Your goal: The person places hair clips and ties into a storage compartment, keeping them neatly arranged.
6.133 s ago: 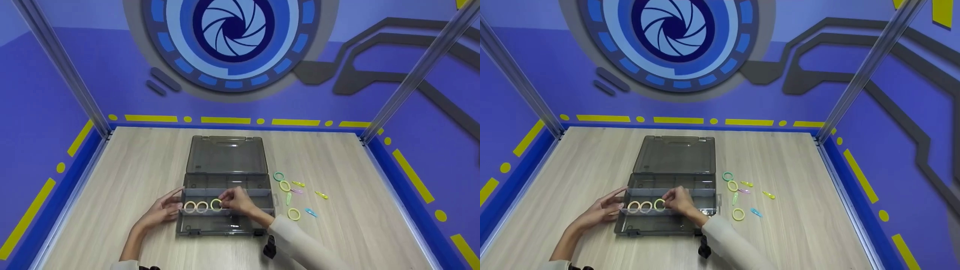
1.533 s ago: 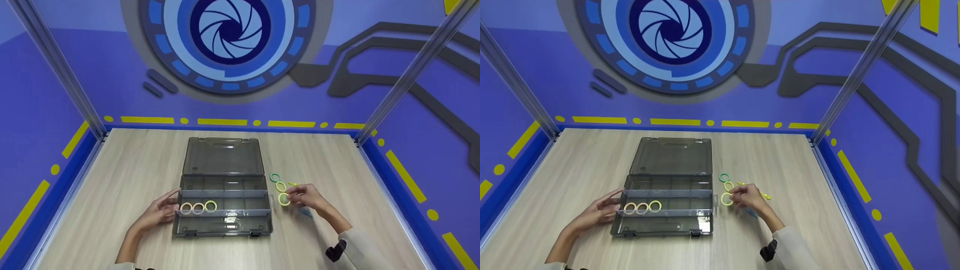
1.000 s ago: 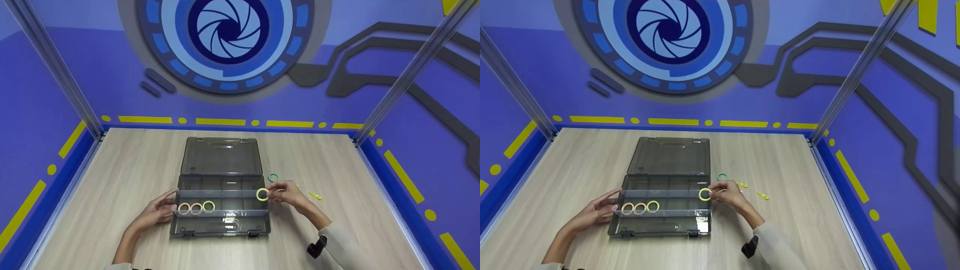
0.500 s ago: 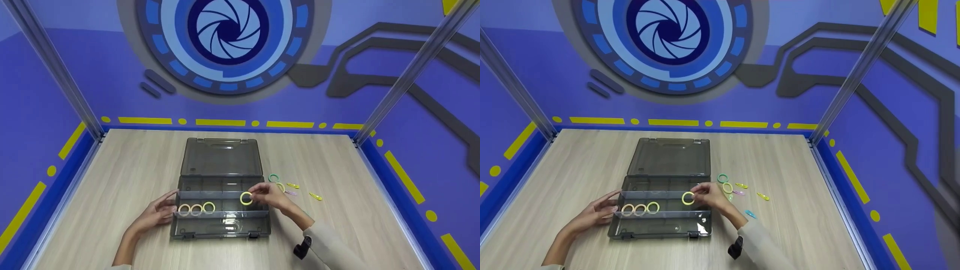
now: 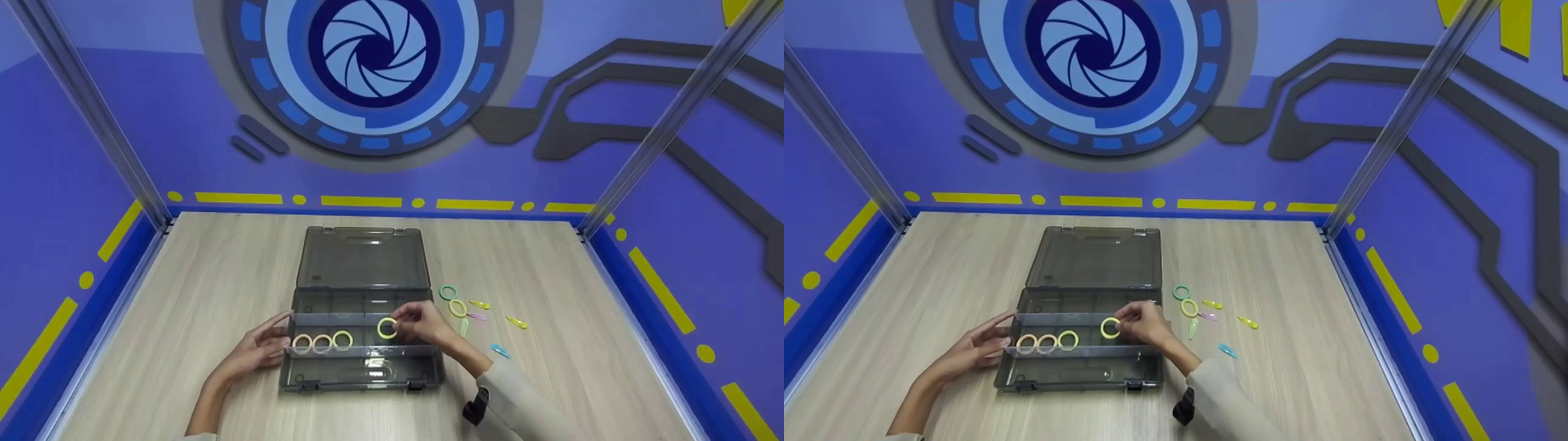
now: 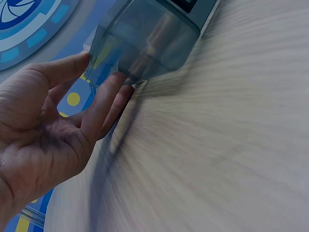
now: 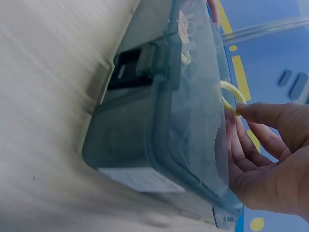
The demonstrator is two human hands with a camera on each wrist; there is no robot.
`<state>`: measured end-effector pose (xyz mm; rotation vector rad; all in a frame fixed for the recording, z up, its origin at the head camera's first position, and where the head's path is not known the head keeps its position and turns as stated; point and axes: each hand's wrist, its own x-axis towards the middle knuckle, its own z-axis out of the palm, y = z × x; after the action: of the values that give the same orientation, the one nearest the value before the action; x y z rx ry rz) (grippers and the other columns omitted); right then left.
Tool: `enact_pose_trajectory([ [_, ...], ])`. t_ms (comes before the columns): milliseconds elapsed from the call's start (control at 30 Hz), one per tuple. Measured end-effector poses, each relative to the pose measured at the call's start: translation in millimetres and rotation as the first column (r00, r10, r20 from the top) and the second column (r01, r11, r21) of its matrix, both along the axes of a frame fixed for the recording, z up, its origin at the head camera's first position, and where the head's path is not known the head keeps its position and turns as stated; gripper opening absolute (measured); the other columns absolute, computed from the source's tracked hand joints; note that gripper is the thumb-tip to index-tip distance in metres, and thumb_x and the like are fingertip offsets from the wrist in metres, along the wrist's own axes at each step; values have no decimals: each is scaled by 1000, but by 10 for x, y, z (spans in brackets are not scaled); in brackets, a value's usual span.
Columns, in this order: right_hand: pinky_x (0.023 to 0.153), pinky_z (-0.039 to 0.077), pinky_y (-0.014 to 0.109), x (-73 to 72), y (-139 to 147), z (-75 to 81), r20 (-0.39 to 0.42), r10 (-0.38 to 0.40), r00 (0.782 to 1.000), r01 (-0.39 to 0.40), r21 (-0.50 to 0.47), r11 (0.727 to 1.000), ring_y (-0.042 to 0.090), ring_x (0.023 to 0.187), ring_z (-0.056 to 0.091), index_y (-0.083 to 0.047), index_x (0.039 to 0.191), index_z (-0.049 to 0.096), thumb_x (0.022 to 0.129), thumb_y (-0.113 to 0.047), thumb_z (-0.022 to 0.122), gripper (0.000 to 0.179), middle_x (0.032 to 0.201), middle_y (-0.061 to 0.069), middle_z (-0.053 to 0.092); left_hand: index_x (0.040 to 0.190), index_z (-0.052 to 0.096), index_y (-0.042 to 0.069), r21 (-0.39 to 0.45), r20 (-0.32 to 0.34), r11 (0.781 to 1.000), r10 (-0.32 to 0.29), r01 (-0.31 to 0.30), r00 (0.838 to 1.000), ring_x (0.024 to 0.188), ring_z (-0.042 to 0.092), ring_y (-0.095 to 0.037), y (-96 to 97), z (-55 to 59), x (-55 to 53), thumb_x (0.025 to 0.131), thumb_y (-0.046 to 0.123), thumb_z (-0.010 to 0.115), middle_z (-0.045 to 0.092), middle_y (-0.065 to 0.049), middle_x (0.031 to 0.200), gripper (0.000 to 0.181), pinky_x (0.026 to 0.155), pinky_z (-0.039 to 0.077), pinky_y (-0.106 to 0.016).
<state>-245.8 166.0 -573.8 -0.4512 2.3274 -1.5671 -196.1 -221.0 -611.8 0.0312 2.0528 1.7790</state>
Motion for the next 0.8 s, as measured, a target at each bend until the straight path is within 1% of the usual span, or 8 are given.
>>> enact_pose_trajectory([
  [100,59,59,30,19,-56,-19,-34,-7,999,7,26,1000,10,66,64,9,100,73,86,4,75,15,88,26,74,162,28,14,11,0,1000,-2,2,1000,113,60,-19,2,7,4,103,25,63,43,-27,146,70,93,57,-36],
  [300,56,54,20,76,-165,-45,-122,-28,992,40,93,995,11,66,66,4,95,76,85,2,76,10,84,20,76,162,28,16,7,9,1000,9,-9,1000,116,61,-21,3,12,15,103,26,63,43,-27,148,70,95,57,-39],
  [400,56,52,16,103,-215,-61,-133,-20,991,33,95,995,11,66,67,4,94,76,85,4,76,9,83,20,76,162,29,16,3,5,1000,12,-12,1000,120,61,-24,1,6,16,103,26,63,43,-28,149,69,97,57,-42],
  [500,56,48,13,118,-261,-91,-157,-19,987,36,104,994,10,65,67,6,92,76,83,6,76,9,82,20,76,162,29,16,2,2,1000,13,-13,1000,121,61,-24,-1,0,14,103,26,63,43,-28,149,70,98,57,-42],
  [600,55,46,11,128,-307,-122,-179,-36,983,57,116,992,14,66,70,7,90,76,81,9,75,9,80,21,76,162,29,16,5,3,1000,14,-14,1000,121,61,-24,-1,1,15,103,26,63,43,-27,149,70,97,57,-41],
  [700,55,47,12,131,-350,-149,-194,-55,979,81,128,988,17,65,71,8,88,76,79,10,74,9,78,20,76,162,29,16,8,2,1000,8,-8,1000,122,60,-25,-3,2,17,103,26,63,42,-28,149,70,98,56,-42],
  [767,55,49,14,130,-379,-163,-202,-60,978,87,131,987,14,64,70,8,86,76,78,10,74,8,77,20,76,162,28,16,11,2,1000,5,-5,1000,122,60,-25,-9,3,19,103,26,63,42,-28,149,69,98,56,-42],
  [800,55,50,16,130,-393,-169,-215,-57,975,87,130,988,10,63,68,8,86,76,78,10,75,8,76,19,76,162,28,16,13,2,1000,2,-2,1000,122,60,-24,-12,3,20,103,25,63,42,-29,149,69,98,56,-42],
])
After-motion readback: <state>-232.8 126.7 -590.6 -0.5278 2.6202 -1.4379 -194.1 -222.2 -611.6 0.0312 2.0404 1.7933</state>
